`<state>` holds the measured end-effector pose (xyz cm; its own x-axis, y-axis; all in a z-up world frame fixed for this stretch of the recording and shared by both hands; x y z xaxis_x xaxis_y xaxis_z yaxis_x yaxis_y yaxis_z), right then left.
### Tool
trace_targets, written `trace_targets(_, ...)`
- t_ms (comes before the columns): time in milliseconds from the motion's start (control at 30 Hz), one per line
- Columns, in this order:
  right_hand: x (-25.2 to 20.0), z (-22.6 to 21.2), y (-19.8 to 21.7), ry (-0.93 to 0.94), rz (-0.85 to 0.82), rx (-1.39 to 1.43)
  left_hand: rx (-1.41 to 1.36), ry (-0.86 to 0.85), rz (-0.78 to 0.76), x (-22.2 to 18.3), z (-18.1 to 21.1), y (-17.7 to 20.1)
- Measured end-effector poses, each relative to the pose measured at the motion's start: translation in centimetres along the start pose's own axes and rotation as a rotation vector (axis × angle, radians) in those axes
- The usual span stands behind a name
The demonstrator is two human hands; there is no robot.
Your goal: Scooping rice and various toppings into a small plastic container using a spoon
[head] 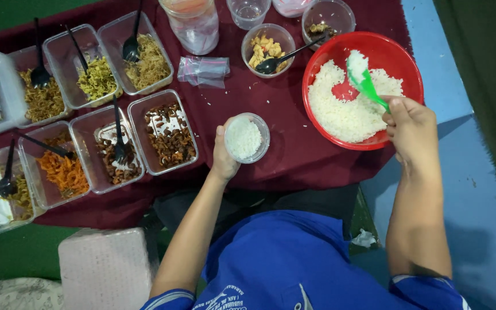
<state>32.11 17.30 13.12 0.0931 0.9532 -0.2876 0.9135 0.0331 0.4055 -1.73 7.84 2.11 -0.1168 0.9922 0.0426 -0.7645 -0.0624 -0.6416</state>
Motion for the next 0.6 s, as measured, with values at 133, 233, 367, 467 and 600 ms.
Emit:
trace_targets(133,1.1,1.2,0.1,0.124,0.004,0.116,0.001,-0.013,0.006,0.1,-0.4,0.4)
trace_targets(233,0.4,0.3,0.1,0.175,0.035,0.047,0.041,-0.029,0.012,0.0,-0.2,0.4)
trace_targets(367,0.6,0.0,0.5,0.365,0.102,-0.177,0.061,-0.031,0.025,0.0,0.0,0.5)
trace_targets(467,-0.4,-0.8,-0.5,0.426,0.095,-0.242,-0.068,-0.004,0.042,0.1,-0.8,0.9)
trace_targets(600,-2.7,-1.5,-3.8,0.395,-0.029,-0.184,0.029,-0.059,0.102,0.5,-0.8,1.8)
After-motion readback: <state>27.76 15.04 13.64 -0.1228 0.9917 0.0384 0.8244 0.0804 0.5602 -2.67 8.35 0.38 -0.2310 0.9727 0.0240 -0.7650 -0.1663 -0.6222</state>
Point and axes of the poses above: each hand's wrist, its own x-axis towards the middle knuckle, its own y-axis out of the back of the hand, z = x × y, the point moved 9 cm from there along x, towards the middle knuckle, and after that the axes turned 2 degrees about y, right-handed, at the moved point
